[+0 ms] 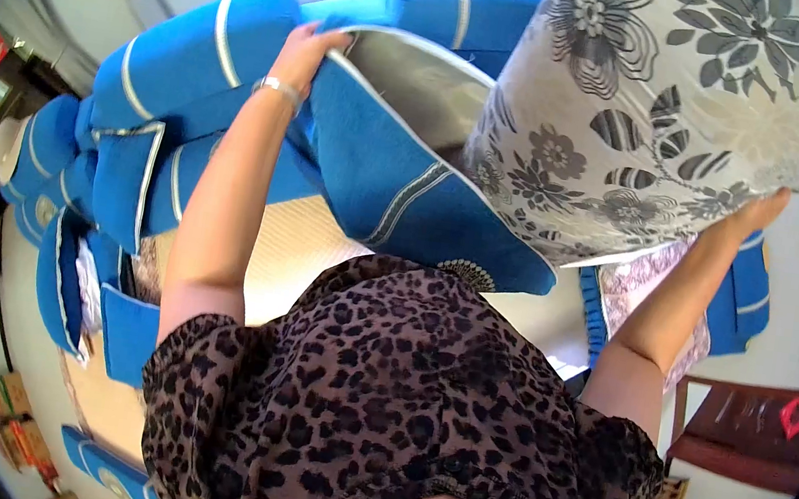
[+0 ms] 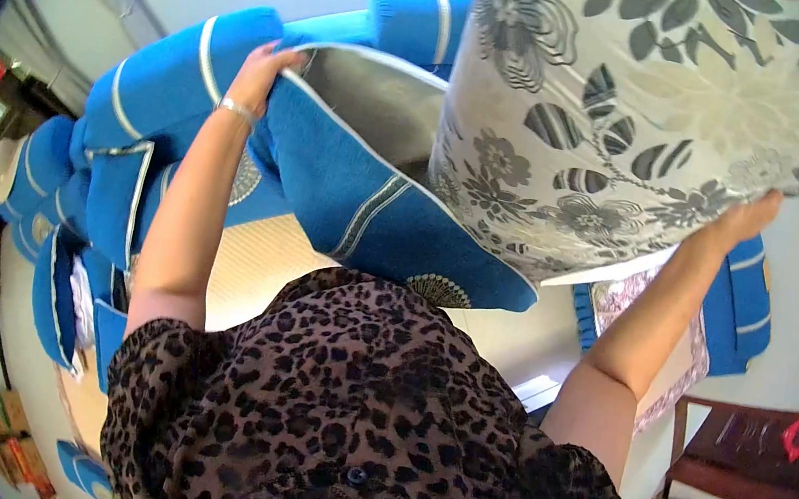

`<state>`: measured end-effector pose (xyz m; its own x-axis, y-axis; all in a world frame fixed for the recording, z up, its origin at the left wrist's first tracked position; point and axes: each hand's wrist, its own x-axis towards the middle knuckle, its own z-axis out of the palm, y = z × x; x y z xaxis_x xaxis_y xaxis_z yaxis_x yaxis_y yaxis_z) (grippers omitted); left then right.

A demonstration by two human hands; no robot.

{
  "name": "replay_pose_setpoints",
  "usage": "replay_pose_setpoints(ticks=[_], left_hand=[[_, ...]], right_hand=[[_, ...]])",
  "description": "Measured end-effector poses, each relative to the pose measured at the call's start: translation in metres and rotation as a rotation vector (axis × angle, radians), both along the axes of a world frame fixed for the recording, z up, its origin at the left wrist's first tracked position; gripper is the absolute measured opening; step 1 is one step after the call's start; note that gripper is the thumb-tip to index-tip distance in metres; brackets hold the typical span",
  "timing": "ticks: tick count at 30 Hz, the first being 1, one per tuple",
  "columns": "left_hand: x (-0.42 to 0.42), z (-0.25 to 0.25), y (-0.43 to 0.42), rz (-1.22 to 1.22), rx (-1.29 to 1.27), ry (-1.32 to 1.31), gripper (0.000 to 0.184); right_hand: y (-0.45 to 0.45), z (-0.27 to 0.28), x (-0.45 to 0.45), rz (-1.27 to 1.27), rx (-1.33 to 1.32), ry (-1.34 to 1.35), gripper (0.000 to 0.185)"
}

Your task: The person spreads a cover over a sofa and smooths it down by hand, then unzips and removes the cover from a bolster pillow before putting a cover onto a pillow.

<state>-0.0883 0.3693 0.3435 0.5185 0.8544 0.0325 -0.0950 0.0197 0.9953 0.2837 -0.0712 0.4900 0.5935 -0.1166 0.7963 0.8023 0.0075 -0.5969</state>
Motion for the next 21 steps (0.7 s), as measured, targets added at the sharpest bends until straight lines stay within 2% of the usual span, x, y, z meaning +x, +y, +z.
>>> replay_pose_setpoints(ticks=[2,3,4,6,9,11,15,18,21], left_hand=[[0.011,0.024,0.001,-0.126,0.028,-0.008,0.047],[0.022,0.028,0.006,-0.038,0.134,0.040,0.048],[0.033,0.033,0.002,0.046,0.244,0.086,0.050],[0.043,0.047,-0.012,-0.071,0.285,0.110,0.052],[0.053,0.048,-0.017,-0.166,0.440,0.266,0.054],[0.058,0.034,-0.008,-0.137,0.593,0.352,0.059],[0.036,0.023,0.025,0.134,0.806,0.536,0.063],[0.015,0.028,0.052,0.178,0.711,0.488,0.064],[0.009,0.037,0.084,0.058,0.608,0.458,0.062]], right_hand=[[0.013,0.011,-0.035,-0.158,-0.102,-0.044,0.021],[0.020,0.016,-0.047,-0.244,-0.152,-0.071,0.022],[0.013,0.015,-0.031,-0.381,-0.208,-0.195,0.023],[-0.006,0.010,0.013,-0.668,-0.313,-0.446,0.026],[-0.011,0.026,0.017,-0.759,-0.215,-0.359,0.032],[-0.014,0.040,0.005,-0.665,-0.194,-0.287,0.035],[-0.026,0.055,-0.004,-0.539,-0.157,-0.197,0.036],[-0.029,0.065,0.005,-0.510,-0.161,-0.188,0.035],[-0.032,0.080,0.014,-0.530,-0.164,-0.192,0.035]])
